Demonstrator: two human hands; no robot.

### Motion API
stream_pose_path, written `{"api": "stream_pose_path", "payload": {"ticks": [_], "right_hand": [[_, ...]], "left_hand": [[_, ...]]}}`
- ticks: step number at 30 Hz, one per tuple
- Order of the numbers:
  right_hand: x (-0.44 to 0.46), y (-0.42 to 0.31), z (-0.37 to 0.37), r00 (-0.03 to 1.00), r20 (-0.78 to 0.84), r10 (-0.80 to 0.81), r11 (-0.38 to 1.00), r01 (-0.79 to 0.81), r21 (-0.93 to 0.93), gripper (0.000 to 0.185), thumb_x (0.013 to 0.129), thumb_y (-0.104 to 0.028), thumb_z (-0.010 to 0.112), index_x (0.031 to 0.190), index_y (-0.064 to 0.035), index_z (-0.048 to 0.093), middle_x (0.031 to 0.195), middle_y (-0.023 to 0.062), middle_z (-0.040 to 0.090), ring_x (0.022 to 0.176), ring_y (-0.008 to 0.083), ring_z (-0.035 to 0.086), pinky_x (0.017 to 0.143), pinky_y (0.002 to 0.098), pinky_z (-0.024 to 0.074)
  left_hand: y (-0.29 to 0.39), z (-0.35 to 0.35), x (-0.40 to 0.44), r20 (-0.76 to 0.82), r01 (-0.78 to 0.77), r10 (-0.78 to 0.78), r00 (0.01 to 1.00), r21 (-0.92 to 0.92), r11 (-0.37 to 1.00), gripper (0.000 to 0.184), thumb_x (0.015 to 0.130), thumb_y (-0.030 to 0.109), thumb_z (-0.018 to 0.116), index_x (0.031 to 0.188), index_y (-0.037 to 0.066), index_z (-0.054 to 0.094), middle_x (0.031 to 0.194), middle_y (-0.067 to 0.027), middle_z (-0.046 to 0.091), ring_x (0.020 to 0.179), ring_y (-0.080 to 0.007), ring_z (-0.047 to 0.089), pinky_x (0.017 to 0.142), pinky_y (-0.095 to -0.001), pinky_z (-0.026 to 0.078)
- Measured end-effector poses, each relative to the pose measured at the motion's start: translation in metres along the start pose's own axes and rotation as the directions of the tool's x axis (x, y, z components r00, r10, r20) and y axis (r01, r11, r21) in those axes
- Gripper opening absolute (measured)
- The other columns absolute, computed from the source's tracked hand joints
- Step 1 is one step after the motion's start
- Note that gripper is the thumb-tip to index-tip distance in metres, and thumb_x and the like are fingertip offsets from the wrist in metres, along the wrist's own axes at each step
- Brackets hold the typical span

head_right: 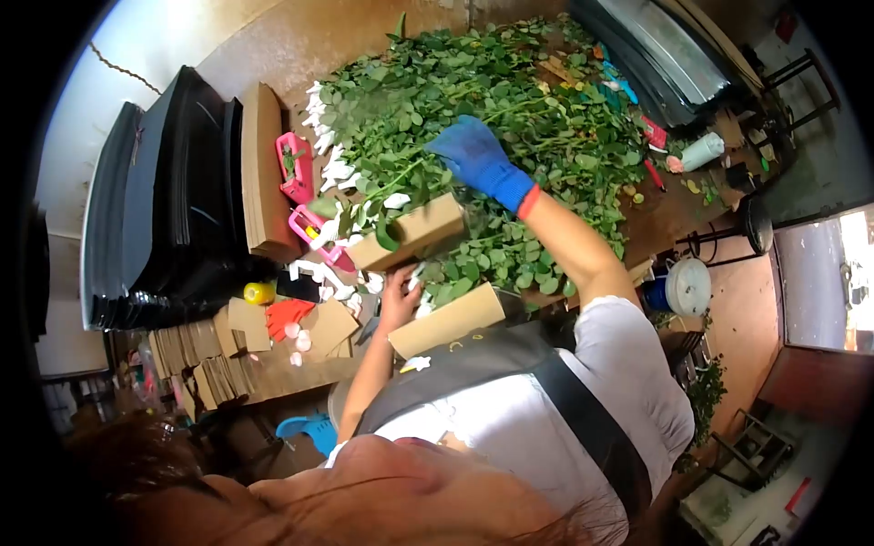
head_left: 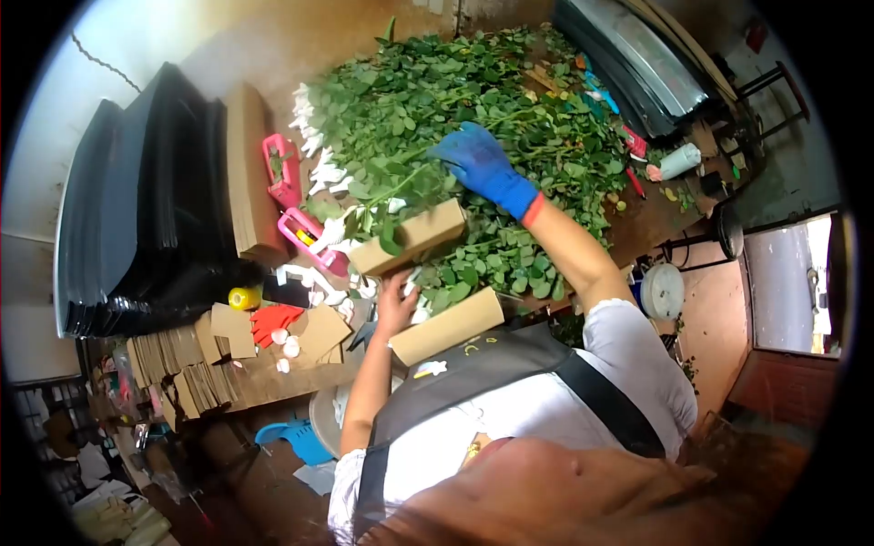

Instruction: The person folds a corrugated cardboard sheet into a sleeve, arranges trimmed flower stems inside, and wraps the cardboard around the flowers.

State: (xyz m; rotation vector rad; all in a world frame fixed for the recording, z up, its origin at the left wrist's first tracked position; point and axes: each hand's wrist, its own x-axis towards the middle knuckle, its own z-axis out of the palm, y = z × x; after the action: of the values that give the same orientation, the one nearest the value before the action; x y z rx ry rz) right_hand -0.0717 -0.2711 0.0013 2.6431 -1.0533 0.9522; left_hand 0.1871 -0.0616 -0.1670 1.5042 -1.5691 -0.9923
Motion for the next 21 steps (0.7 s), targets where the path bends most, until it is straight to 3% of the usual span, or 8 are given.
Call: {"api": "stream_pose_path", "payload": {"ticks": [5,8,10,11,14,16,19,21], "right_hand": [[0.013,0.022,-0.054,1.0,-0.006,-0.023,0.991,0.022,-0.132,0.036,0.083,-0.006,0.061,0.114,-0.0218,0.071,0.099,0.0039,0.069,0.092,0.0269,0.064,0.1,0.0432,0.0463],[0.003,0.03,-0.096,0.996,0.076,0.049,0.999,-0.05,0.016,0.034,0.085,-0.005,0.06,0.114,-0.0169,0.071,0.095,0.0054,0.069,0.091,0.0286,0.065,0.094,0.0428,0.0488],[-0.01,0.002,-0.123,0.997,0.069,-0.035,0.998,0.038,-0.046,0.029,0.086,-0.003,0.065,0.113,-0.0103,0.071,0.1,0.0111,0.07,0.096,0.0341,0.065,0.087,0.0443,0.0503],[-0.029,-0.003,-0.126,0.98,0.197,-0.015,0.998,0.002,0.066,0.031,0.086,-0.004,0.065,0.115,-0.011,0.071,0.1,0.0113,0.07,0.096,0.0344,0.065,0.087,0.0443,0.0506],[-0.08,-0.026,-0.105,0.873,0.485,0.054,0.972,-0.157,0.175,0.028,0.085,-0.012,0.065,0.113,-0.0157,0.071,0.095,0.0106,0.068,0.091,0.0315,0.065,0.086,0.0432,0.0517],[-0.126,-0.02,-0.053,0.882,0.467,0.068,0.991,-0.112,0.067,0.029,0.085,-0.015,0.067,0.114,-0.0174,0.07,0.096,0.0104,0.068,0.089,0.0299,0.065,0.085,0.0422,0.0523],[-0.141,-0.014,-0.017,0.897,0.441,0.026,0.977,0.071,-0.201,0.031,0.085,-0.021,0.067,0.116,-0.0192,0.069,0.096,0.0094,0.068,0.088,0.0312,0.065,0.083,0.0422,0.0521],[-0.128,-0.022,-0.026,0.788,0.587,0.185,0.977,-0.085,-0.194,0.034,0.085,-0.024,0.067,0.118,-0.019,0.067,0.097,0.0104,0.068,0.089,0.0323,0.065,0.083,0.0424,0.0524]], "left_hand": [[-0.022,0.006,0.0,0.04,0.078,-0.078,0.996,0.014,0.997,0.048,0.087,0.009,0.074,0.132,0.008,0.059,0.118,-0.0125,0.056,0.092,-0.019,0.062,0.074,-0.0315,0.055],[-0.012,0.005,0.0,-0.049,0.024,-0.028,0.998,-0.078,0.997,0.058,0.085,0.017,0.077,0.136,0.003,0.052,0.118,-0.0213,0.06,0.102,-0.0326,0.065,0.082,-0.0376,0.057],[-0.01,0.004,-0.001,-0.029,0.1,-0.1,0.995,0.012,0.995,0.059,0.087,0.017,0.077,0.138,0.005,0.051,0.115,-0.0152,0.06,0.102,-0.0234,0.063,0.082,-0.037,0.058],[-0.018,0.006,-0.003,0.09,0.241,-0.248,0.965,0.085,0.967,0.059,0.086,0.019,0.077,0.138,0.005,0.052,0.112,-0.0152,0.062,0.101,-0.0235,0.063,0.081,-0.0377,0.056],[-0.008,0.002,-0.003,-0.013,0.087,-0.086,0.996,0.121,0.989,0.048,0.084,0.023,0.077,0.124,0.004,0.059,0.106,-0.0151,0.064,0.098,-0.027,0.064,0.08,-0.0401,0.052],[-0.012,0.0,-0.002,0.074,-0.023,0.006,0.997,0.232,0.973,0.041,0.083,0.019,0.077,0.115,0.0,0.06,0.105,-0.0156,0.062,0.098,-0.0296,0.066,0.082,-0.042,0.054],[-0.011,0.003,-0.001,-0.018,0.115,-0.114,0.993,0.083,0.99,0.044,0.085,0.031,0.077,0.111,-0.002,0.062,0.104,-0.0229,0.063,0.086,-0.034,0.066,0.077,-0.0433,0.054],[-0.016,0.005,0.0,-0.049,0.087,-0.082,0.995,0.104,0.991,0.043,0.085,0.031,0.076,0.109,-0.002,0.063,0.104,-0.0231,0.064,0.087,-0.0347,0.066,0.078,-0.0438,0.053]]}}
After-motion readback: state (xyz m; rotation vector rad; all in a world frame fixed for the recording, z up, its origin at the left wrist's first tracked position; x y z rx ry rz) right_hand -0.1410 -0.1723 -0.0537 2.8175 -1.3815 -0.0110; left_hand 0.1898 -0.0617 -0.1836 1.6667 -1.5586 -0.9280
